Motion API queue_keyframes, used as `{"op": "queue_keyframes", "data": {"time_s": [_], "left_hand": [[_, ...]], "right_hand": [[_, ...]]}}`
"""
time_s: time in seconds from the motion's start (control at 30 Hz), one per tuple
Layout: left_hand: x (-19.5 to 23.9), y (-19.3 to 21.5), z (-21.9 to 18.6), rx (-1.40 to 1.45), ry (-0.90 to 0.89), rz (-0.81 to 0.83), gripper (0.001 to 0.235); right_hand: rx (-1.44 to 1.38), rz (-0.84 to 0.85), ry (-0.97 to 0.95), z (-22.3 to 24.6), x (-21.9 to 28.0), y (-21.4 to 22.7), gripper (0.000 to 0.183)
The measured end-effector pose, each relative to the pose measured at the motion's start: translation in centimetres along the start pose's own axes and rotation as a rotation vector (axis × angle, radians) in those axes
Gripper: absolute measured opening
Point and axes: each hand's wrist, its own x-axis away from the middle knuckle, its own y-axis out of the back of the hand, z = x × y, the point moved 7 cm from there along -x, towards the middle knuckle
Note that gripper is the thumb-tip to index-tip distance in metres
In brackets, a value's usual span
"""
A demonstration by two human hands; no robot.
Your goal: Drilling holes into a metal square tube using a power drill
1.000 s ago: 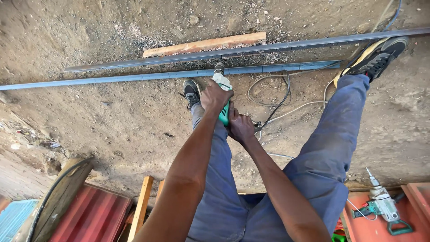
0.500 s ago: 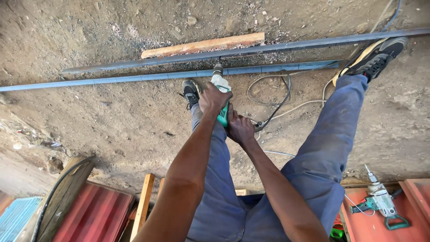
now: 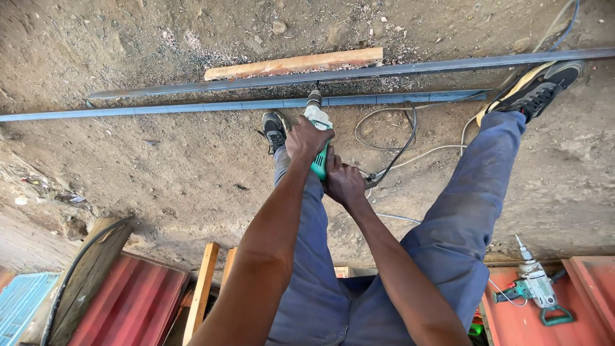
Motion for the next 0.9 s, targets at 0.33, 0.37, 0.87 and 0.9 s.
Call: {"op": "queue_keyframes", "data": {"time_s": [0.33,0.37,0.87,0.9], "left_hand": [[-1.8,-1.8,0.8,0.011,0.008,0.037,0.079],[-2.2,-2.2,1.0,-0.002,0.01,0.029,0.08],[-0.3,-0.9,0.5,-0.024,0.006,0.01,0.087],[-0.4,-0.9,0.6,-0.025,0.0,0.007,0.088]], "right_hand": [[0.01,-0.017,-0.013,0.3,0.3,0.0,0.088],[0.014,-0.044,-0.016,0.3,0.4,0.1,0.088],[0.042,-0.121,0.016,0.5,0.7,-0.1,0.089],[0.045,-0.129,0.014,0.6,0.7,0.3,0.087]]}}
